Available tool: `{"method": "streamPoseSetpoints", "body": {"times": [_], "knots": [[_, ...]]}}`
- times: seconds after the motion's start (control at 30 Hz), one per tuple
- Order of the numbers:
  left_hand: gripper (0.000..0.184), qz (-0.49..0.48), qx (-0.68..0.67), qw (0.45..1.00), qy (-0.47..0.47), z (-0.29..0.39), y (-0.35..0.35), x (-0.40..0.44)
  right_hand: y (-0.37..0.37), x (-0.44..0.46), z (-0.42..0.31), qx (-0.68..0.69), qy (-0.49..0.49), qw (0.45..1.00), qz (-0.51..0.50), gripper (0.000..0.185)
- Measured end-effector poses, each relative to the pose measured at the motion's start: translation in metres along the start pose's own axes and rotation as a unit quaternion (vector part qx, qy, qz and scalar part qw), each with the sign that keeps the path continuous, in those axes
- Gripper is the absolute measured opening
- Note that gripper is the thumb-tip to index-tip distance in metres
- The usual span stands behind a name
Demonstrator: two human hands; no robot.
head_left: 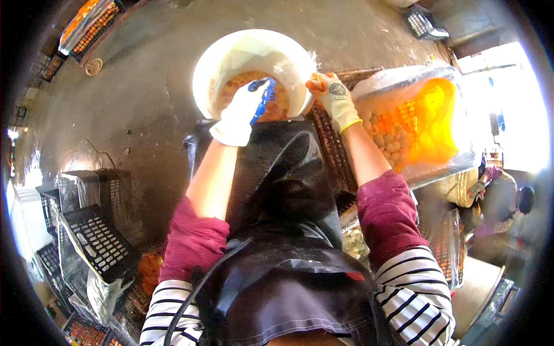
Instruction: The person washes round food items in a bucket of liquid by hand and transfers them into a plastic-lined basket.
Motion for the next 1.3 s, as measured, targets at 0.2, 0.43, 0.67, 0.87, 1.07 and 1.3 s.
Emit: {"method": "streamPoseSetpoints", "body": {"times": [0.2,0.43,0.67,0.87,1.07,1.3], "knots": [[0.051,0.013,-0.045,0.995,-0.084,0.008,0.004,0.001,-0.034,-0.010,-0.083,0.108,-0.135,0.981,-0.090,0.029],[0.044,0.037,-0.071,0.993,-0.088,0.033,0.011,-0.020,-0.087,0.022,-0.091,0.140,0.013,0.984,-0.108,0.028],[0.024,0.126,-0.127,0.960,-0.214,0.042,0.029,-0.026,-0.093,0.016,-0.104,0.330,-0.013,0.939,-0.094,0.014],[0.026,0.084,0.390,0.892,-0.212,0.072,0.026,-0.031,-0.089,0.018,-0.077,0.358,-0.059,0.930,-0.057,0.016],[0.027,0.199,0.443,0.827,-0.283,0.087,0.037,-0.040,-0.102,0.006,-0.105,0.406,-0.087,0.907,-0.073,0.013],[0.027,0.084,0.075,0.989,-0.095,0.049,0.038,-0.020,-0.097,0.011,-0.129,0.386,0.025,0.916,-0.109,0.014]]}}
Point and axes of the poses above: each hand's wrist, its own x-axis towards the middle knuckle, its own y-axis out of the back of the hand, z = x × y, the point moved 9 cm from there along x, towards the middle knuckle, and after that the axes turned 15 degrees about x, right-handed, at the moved point
